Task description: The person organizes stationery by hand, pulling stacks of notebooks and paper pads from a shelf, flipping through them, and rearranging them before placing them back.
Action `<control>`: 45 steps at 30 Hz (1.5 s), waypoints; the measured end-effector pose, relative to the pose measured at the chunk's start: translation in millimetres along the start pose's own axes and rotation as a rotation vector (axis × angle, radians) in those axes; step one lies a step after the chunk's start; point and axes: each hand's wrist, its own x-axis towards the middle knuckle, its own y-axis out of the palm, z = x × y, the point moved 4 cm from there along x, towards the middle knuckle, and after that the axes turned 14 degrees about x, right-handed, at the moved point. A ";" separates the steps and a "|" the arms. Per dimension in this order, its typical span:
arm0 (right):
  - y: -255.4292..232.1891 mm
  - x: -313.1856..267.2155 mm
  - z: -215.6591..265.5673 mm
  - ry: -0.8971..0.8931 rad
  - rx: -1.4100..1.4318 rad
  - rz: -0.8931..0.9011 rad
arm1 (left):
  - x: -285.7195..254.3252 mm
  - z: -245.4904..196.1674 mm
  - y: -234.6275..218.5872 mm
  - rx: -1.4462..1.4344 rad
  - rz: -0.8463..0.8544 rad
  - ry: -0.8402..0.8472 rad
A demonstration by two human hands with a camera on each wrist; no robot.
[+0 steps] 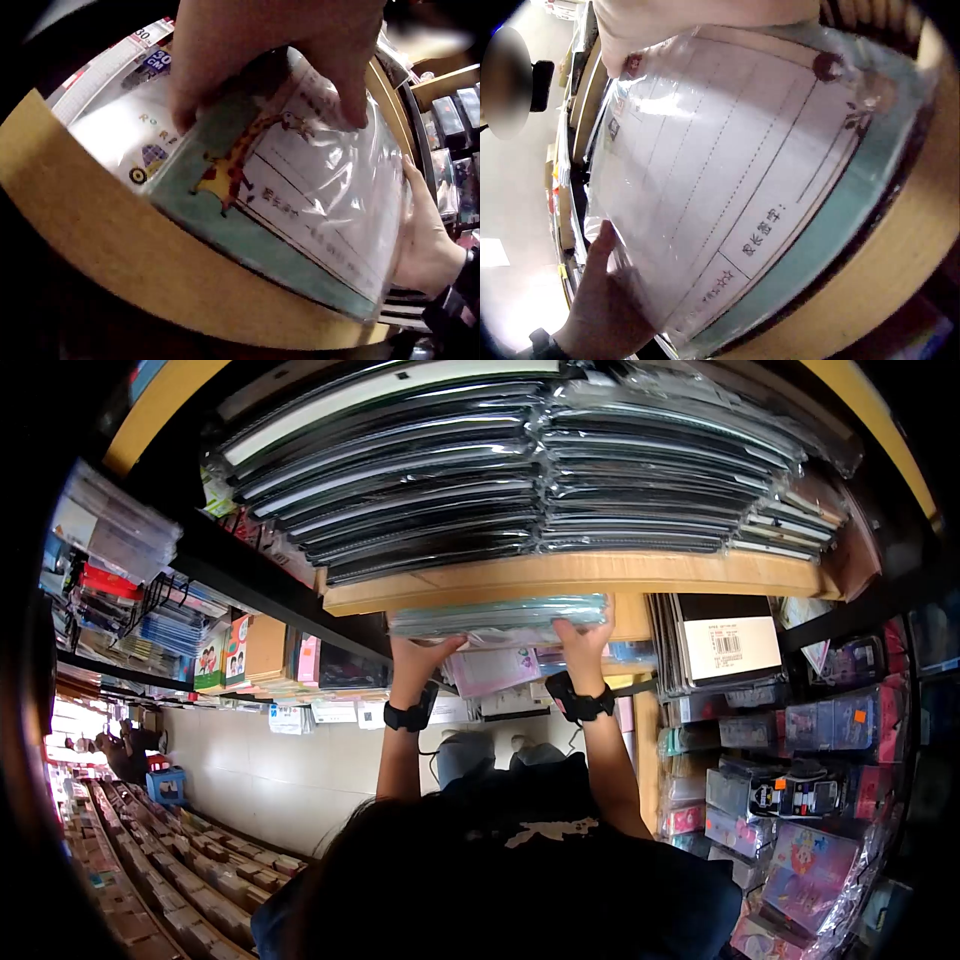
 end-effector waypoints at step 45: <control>-118.5 -98.4 13.1 1.066 0.168 -0.080 | -153.3 -106.3 106.2 0.024 0.806 -0.362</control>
